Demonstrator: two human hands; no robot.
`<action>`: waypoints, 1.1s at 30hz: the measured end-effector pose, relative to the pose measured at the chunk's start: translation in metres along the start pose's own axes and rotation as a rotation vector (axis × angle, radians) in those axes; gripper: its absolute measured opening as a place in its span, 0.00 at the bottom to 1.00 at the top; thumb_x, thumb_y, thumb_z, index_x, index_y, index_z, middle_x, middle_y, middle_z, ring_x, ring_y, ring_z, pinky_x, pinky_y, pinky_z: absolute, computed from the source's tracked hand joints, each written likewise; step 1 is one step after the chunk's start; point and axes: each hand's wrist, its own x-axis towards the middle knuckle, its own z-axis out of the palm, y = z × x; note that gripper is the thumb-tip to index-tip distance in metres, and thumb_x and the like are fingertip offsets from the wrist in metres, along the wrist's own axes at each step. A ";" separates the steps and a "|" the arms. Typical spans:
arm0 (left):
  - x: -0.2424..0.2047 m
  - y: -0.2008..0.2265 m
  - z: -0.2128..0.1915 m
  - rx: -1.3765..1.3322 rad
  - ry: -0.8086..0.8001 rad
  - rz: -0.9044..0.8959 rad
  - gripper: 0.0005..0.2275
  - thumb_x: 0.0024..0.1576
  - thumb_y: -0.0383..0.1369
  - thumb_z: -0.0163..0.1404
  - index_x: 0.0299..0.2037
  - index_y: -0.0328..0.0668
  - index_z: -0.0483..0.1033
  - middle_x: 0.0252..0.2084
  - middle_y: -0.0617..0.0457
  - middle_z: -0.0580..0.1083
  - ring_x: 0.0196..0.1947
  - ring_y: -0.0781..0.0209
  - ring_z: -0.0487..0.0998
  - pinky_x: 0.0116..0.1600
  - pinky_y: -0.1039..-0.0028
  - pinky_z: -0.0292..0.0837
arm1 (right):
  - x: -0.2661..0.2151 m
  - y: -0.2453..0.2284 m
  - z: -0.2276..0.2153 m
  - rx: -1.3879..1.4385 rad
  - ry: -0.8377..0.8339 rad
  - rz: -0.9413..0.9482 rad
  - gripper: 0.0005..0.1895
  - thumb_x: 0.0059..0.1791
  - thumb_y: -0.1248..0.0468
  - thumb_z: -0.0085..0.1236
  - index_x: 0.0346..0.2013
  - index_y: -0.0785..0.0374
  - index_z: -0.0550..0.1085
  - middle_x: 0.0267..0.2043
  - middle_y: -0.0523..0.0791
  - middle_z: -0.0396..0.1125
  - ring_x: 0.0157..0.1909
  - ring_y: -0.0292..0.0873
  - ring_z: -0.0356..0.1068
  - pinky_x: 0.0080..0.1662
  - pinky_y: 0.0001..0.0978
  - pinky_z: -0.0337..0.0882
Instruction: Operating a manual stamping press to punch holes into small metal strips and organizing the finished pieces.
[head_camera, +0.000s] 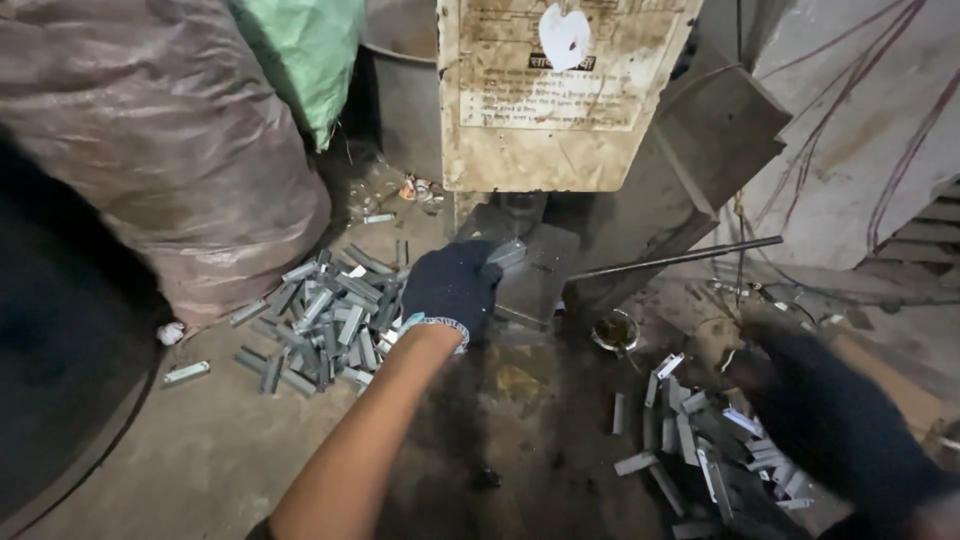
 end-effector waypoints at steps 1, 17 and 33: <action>0.000 0.002 -0.004 -0.011 -0.001 -0.012 0.15 0.55 0.40 0.54 0.52 0.52 0.81 0.49 0.44 0.78 0.49 0.40 0.78 0.54 0.54 0.72 | 0.018 -0.005 0.011 -0.003 0.006 0.000 0.34 0.43 0.54 0.62 0.61 0.64 0.67 0.66 0.59 0.63 0.64 0.64 0.62 0.61 0.55 0.64; 0.001 0.013 -0.016 0.020 -0.001 -0.056 0.14 0.54 0.40 0.54 0.50 0.53 0.81 0.45 0.42 0.79 0.46 0.38 0.79 0.52 0.53 0.72 | 0.055 -0.016 0.138 -0.318 -0.500 0.334 0.39 0.35 0.44 0.71 0.55 0.59 0.69 0.56 0.51 0.66 0.63 0.54 0.62 0.63 0.55 0.57; 0.009 0.002 -0.010 0.006 0.086 -0.001 0.16 0.52 0.39 0.57 0.49 0.47 0.82 0.44 0.39 0.79 0.45 0.37 0.79 0.52 0.53 0.73 | 0.050 -0.017 0.184 -0.073 -0.592 0.487 0.25 0.36 0.50 0.71 0.42 0.60 0.80 0.48 0.54 0.74 0.53 0.55 0.74 0.55 0.43 0.75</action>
